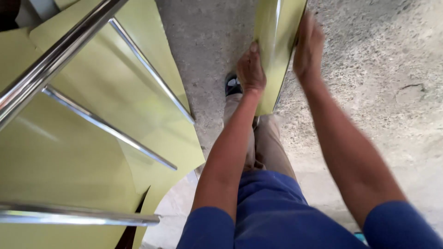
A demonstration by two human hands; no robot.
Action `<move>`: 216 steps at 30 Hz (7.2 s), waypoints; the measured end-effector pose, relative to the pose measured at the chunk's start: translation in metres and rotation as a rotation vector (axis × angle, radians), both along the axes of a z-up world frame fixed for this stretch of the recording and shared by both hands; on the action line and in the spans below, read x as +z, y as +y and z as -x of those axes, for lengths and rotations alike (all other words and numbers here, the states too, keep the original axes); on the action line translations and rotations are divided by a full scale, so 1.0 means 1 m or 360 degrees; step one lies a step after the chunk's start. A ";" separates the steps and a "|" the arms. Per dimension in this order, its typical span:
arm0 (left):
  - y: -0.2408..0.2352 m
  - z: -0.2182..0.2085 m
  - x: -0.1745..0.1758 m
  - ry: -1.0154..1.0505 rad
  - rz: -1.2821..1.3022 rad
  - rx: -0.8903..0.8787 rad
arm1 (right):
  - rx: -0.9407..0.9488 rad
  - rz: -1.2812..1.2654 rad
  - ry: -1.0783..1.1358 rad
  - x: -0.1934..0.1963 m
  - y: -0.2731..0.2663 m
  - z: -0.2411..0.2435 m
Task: Manually bending a metal sheet around a cylindrical pipe to form a curved shape.
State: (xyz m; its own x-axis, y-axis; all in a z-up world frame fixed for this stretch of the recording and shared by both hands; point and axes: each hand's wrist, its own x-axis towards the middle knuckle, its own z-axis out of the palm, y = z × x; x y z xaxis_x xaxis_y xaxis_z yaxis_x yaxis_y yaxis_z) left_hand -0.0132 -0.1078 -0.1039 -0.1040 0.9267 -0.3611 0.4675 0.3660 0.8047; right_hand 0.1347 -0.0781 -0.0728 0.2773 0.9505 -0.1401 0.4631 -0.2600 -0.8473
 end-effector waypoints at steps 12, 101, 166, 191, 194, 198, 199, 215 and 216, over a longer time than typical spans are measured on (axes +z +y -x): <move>-0.068 0.005 -0.027 -0.0312 -0.0024 0.0149 | -0.0582 0.0383 0.0538 -0.051 -0.085 0.040; -0.008 0.013 0.002 -0.0617 0.0186 0.0331 | -0.0405 0.0361 0.1111 -0.055 -0.086 0.052; 0.118 -0.006 0.081 -0.0645 0.0239 0.0507 | -0.0295 0.0136 0.1505 0.048 0.063 0.049; 0.104 -0.007 0.043 -0.0719 0.0174 0.0434 | -0.0388 0.0133 0.1392 0.034 0.060 0.054; 0.102 0.010 0.071 -0.0906 0.0260 0.0505 | -0.0413 0.0213 0.1435 0.051 0.047 0.061; 0.119 0.002 0.065 -0.0965 0.0162 0.0491 | -0.0423 0.0192 0.1201 0.039 0.054 0.058; 0.118 0.002 0.062 -0.1035 0.0206 0.0546 | -0.0449 0.0168 0.1138 0.025 0.049 0.058; 0.123 -0.005 0.052 -0.0377 -0.0126 0.0204 | -0.0101 0.0186 0.0680 0.038 0.006 0.043; 0.125 -0.007 0.071 -0.0469 -0.0080 0.0323 | -0.0003 0.0222 0.0704 0.028 -0.005 0.042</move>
State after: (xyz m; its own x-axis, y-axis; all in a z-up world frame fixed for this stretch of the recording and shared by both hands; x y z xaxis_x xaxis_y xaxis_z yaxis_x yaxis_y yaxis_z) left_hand -0.0065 0.0168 -0.0329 -0.1858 0.9153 -0.3572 0.1347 0.3839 0.9135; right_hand 0.0927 -0.0833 -0.0447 0.1638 0.9139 -0.3715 0.0647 -0.3857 -0.9203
